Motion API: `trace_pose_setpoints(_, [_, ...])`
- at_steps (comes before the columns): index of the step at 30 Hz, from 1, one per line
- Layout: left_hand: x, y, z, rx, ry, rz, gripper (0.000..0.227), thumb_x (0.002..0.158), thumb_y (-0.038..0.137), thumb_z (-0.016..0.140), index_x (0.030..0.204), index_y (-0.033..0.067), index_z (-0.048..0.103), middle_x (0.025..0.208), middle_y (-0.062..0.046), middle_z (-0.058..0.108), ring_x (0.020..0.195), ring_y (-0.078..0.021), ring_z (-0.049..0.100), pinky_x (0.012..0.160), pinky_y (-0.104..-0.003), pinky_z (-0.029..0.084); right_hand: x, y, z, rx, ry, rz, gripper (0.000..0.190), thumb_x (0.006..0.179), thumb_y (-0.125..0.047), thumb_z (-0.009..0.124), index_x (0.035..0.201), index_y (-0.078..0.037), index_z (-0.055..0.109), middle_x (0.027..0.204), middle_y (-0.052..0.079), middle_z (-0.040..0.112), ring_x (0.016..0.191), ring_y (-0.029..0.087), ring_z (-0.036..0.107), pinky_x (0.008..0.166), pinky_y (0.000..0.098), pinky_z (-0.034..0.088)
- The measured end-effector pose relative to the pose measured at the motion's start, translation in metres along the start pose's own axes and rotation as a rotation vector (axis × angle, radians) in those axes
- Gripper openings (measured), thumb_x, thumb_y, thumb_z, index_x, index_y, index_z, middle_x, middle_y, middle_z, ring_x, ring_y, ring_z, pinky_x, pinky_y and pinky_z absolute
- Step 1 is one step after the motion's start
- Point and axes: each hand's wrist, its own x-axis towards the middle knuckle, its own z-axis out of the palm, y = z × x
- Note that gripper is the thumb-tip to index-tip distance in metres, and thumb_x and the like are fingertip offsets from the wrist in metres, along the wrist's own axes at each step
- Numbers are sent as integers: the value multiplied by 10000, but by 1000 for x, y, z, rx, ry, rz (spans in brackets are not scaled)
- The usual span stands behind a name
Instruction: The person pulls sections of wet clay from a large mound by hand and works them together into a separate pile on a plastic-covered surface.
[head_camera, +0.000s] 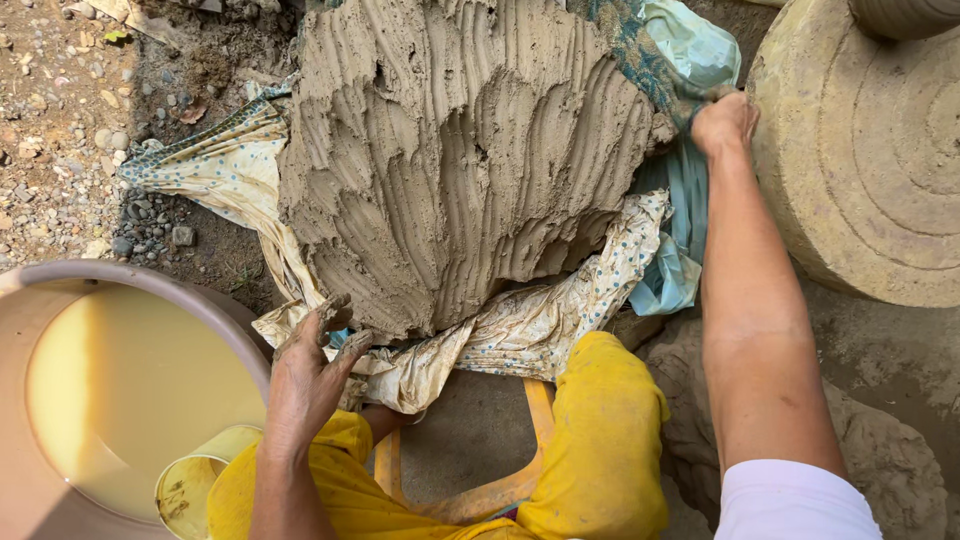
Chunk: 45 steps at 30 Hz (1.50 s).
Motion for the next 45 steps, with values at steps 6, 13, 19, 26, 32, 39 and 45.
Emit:
trace_pose_setpoints(6, [4, 4, 3, 73, 30, -10, 468, 842, 230, 794, 1217, 2, 629, 1046, -219, 711, 840, -372, 678, 765, -461, 535, 6, -14, -18, 41, -138, -60, 305, 950, -99, 623, 1246, -91, 699, 1215, 181, 690, 971, 277, 627, 922, 492, 502])
trace_pose_setpoints(13, [6, -1, 11, 64, -2, 148, 514, 811, 175, 786, 1253, -6, 597, 1115, -239, 698, 1068, -430, 649, 894, -476, 517, -5, 6, 37, 222, -447, 124, 364, 976, -225, 725, 1237, -22, 572, 1132, 170, 661, 829, 244, 642, 679, 439, 551])
trace_pose_setpoints(19, [3, -1, 10, 58, -43, 71, 530, 784, 136, 774, 1248, -15, 567, 1187, -252, 664, 1110, -429, 641, 909, -478, 526, -8, 37, 91, 762, -72, -200, 269, 856, 12, 760, 1122, 10, 723, 1133, 171, 746, 931, 231, 702, 889, 433, 624])
trace_pose_setpoints(26, [12, -3, 21, 107, -49, 119, 504, 814, 181, 788, 1197, -29, 538, 1178, -282, 647, 1089, -462, 630, 879, -509, 515, -132, 4, 31, 1380, -366, -9, 122, 908, -3, 683, 1030, -9, 695, 888, 110, 727, 768, 201, 738, 696, 381, 655])
trace_pose_setpoints(32, [19, 22, 34, -78, -181, 80, 574, 888, 252, 743, 1385, 75, 516, 1345, -222, 647, 1233, -361, 633, 1016, -461, 503, -251, -93, 8, 1402, -482, -294, 215, 984, -96, 665, 1181, -167, 617, 1023, 14, 699, 899, 143, 706, 783, 346, 611])
trace_pose_setpoints(39, [73, 58, 51, -427, 203, 724, 833, 1011, 193, 792, 1609, -12, 249, 1617, -343, 302, 1469, -457, 327, 1153, -486, 314, -336, -160, -12, 1387, -1313, -443, 427, 884, -171, 736, 1272, -45, 608, 1229, 96, 719, 1130, 214, 732, 993, 410, 629])
trace_pose_setpoints(45, [74, 42, 71, -506, 244, 439, 517, 904, 88, 708, 1390, 82, 530, 1333, -206, 640, 1253, -347, 616, 1035, -434, 494, -359, -152, 23, 1339, -945, -592, 381, 883, -64, 730, 1253, -74, 637, 1096, 65, 735, 936, 177, 730, 764, 337, 636])
